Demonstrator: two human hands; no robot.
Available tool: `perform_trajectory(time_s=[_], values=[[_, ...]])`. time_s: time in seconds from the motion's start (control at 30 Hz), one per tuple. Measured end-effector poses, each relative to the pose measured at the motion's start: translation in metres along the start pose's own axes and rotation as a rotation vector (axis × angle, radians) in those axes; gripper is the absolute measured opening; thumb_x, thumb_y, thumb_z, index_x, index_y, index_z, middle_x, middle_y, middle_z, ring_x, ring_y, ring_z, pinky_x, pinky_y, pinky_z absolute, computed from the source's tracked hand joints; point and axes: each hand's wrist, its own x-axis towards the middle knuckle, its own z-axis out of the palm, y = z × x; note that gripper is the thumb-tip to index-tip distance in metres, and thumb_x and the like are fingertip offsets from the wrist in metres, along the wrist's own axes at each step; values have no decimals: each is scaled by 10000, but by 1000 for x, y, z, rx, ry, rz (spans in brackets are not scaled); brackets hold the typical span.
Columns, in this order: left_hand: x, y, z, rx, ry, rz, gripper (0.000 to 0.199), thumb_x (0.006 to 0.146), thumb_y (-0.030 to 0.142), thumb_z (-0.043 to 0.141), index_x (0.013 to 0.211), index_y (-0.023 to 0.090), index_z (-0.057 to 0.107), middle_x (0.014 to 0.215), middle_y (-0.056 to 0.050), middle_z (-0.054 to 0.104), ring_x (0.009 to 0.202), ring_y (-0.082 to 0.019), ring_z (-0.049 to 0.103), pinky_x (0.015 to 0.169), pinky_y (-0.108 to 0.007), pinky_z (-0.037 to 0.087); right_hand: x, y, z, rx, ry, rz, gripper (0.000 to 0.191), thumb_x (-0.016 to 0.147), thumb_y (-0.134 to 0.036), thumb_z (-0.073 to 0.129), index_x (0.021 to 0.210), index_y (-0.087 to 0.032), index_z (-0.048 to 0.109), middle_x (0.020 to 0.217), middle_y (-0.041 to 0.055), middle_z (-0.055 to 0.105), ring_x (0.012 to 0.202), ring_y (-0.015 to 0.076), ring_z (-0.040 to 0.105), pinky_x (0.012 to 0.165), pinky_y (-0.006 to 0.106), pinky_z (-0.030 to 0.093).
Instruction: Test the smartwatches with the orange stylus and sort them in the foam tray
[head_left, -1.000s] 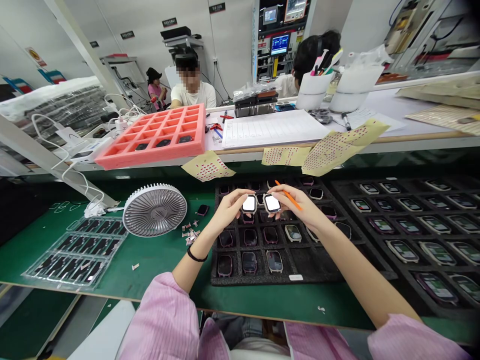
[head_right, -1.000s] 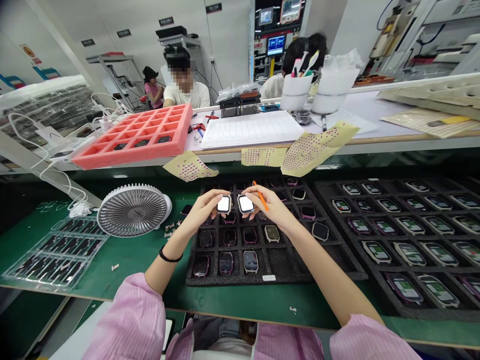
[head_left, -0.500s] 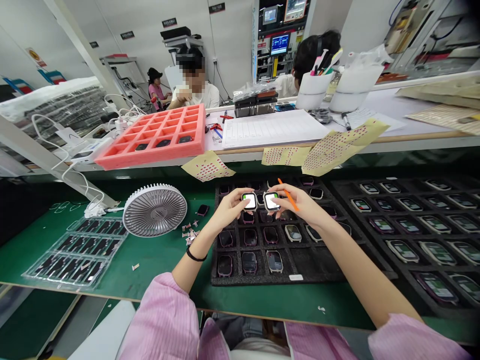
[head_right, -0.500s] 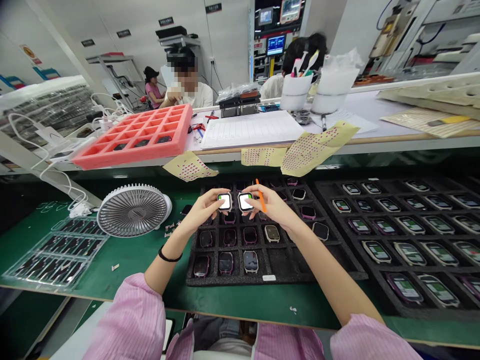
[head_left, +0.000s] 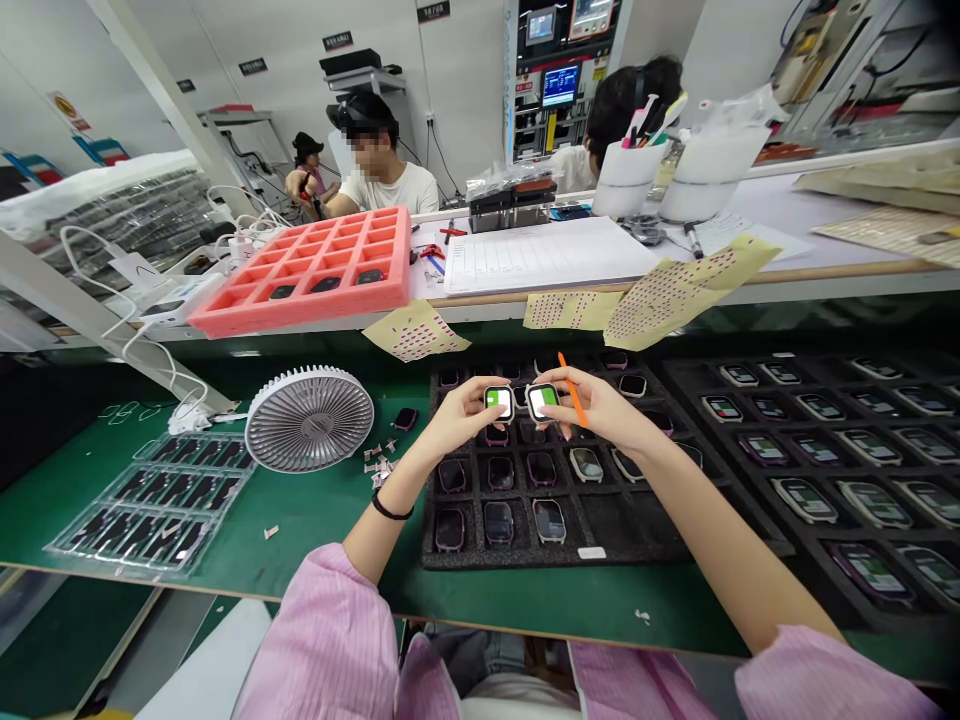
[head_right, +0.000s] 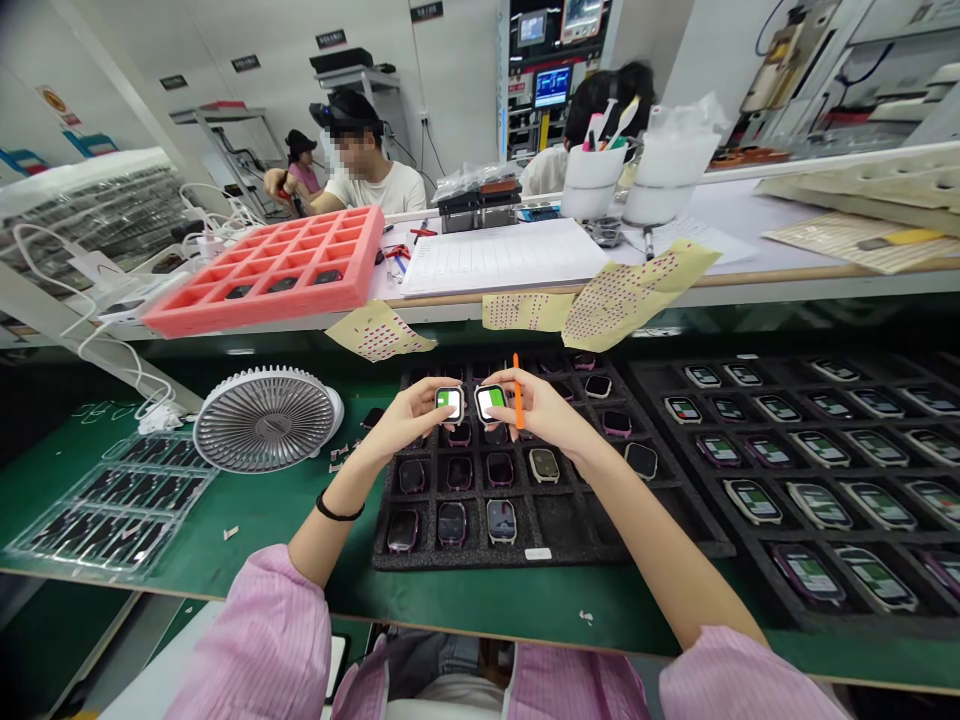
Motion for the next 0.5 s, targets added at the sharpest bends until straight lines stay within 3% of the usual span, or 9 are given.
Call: perform_trajectory(time_s=[0.17,0.5], values=[[2,-6,-1,14,0,16,479,715,255,758,1150,151,585,1073,-86,660,749,-106,610,711,-256,537,1,1,0,-16,0,2,495,595,-304,838,994,-198,565,869,30,660,654,185,684,403,227,464],[5,-7,6,12,118,-85,359,766,444,682,942,132,647,786,-22,636,620,-85,555,493,-176,469,3,4,10,6,174,17,397,623,-471,803,804,-184,595,571,-42,587,380,94,527,311,195,299]])
